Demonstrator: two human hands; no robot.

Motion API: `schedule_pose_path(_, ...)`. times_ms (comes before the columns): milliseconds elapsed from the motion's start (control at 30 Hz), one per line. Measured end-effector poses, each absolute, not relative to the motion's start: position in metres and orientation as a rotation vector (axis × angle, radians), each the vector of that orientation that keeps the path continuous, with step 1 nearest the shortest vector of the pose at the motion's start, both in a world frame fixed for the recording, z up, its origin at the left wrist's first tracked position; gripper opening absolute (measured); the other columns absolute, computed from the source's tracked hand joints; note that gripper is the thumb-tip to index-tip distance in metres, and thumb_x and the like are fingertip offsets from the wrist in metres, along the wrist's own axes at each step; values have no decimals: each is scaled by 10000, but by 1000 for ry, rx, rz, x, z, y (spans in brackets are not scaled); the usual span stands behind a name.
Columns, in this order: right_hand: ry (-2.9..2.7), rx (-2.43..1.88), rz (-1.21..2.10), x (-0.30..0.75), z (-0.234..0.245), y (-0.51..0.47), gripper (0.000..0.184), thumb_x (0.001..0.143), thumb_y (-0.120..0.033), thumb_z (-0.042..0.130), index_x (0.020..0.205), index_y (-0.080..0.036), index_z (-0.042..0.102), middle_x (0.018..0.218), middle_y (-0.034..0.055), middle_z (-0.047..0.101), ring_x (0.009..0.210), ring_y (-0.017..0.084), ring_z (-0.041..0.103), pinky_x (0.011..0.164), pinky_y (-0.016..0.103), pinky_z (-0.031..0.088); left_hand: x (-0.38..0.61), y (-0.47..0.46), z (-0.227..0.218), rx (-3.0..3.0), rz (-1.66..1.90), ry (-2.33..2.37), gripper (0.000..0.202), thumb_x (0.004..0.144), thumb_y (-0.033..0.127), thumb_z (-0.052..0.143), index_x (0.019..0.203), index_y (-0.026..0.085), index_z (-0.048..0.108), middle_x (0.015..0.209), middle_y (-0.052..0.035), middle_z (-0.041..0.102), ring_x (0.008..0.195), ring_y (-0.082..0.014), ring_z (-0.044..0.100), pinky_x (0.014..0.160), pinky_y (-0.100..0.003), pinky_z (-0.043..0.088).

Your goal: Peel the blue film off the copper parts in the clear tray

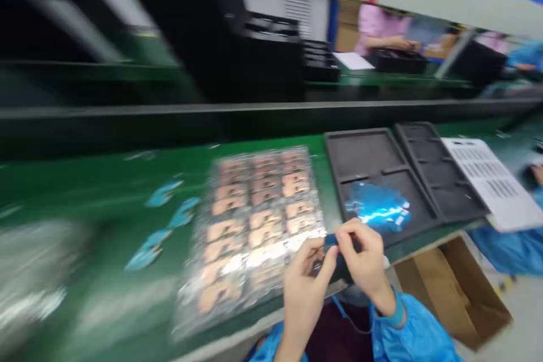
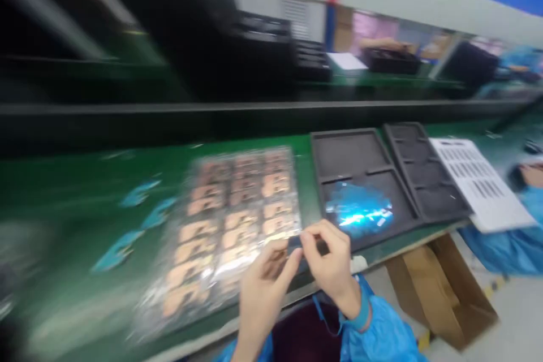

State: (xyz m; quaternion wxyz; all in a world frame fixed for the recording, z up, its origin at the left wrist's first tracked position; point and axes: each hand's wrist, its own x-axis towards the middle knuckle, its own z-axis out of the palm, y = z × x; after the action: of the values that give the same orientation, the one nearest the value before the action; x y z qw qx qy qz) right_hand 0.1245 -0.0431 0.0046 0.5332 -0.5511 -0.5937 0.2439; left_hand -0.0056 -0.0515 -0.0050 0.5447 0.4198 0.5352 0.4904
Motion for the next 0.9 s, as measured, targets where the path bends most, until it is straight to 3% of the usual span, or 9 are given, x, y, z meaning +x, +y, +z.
schedule_pose_path(100,-1249,-1377,530,133,2,-52,296,1052,-276,599,780,-205,692,735,6,696,682,133,647,647,257,521,3,-53,-13,1092,1052,1271,345,821,501,860,867,215,672,801,-25,721,763,-199,732,729,-253,612)
schedule_pose_path(267,-1075,-1432,549,156,-2,-83,151,1012,-274,664,948,-211,785,890,36,778,800,159,709,720,269,572,27,-59,-21,1189,888,1197,476,826,658,840,922,210,713,877,-49,739,816,-210,722,789,-265,608)
schedule_pose_path(367,-982,-1457,484,172,-6,-94,154,996,-250,674,870,-210,755,834,22,751,759,153,691,706,260,557,49,-62,-26,1222,870,1196,508,825,705,828,929,220,716,886,-36,734,817,-198,693,810,-253,585)
schedule_pose_path(533,-873,-1483,388,202,-15,-94,282,1044,-263,617,774,-210,681,740,-2,675,697,137,646,671,248,519,82,-59,-23,1331,807,1133,413,875,617,820,845,224,696,773,-3,653,720,-175,633,742,-245,561)
schedule_pose_path(700,-1041,-1418,524,240,-13,-81,162,1054,-263,637,984,-217,776,897,41,768,844,173,725,776,283,585,105,-41,-10,1351,743,1144,296,921,490,785,862,213,701,812,-24,688,770,-201,677,737,-261,570)
schedule_pose_path(900,-1084,-1471,657,291,-4,-52,300,1061,-334,632,807,-208,728,749,11,704,695,150,676,675,246,560,159,-24,23,1231,764,1285,276,917,431,713,799,213,593,700,27,531,676,-155,528,671,-261,457)
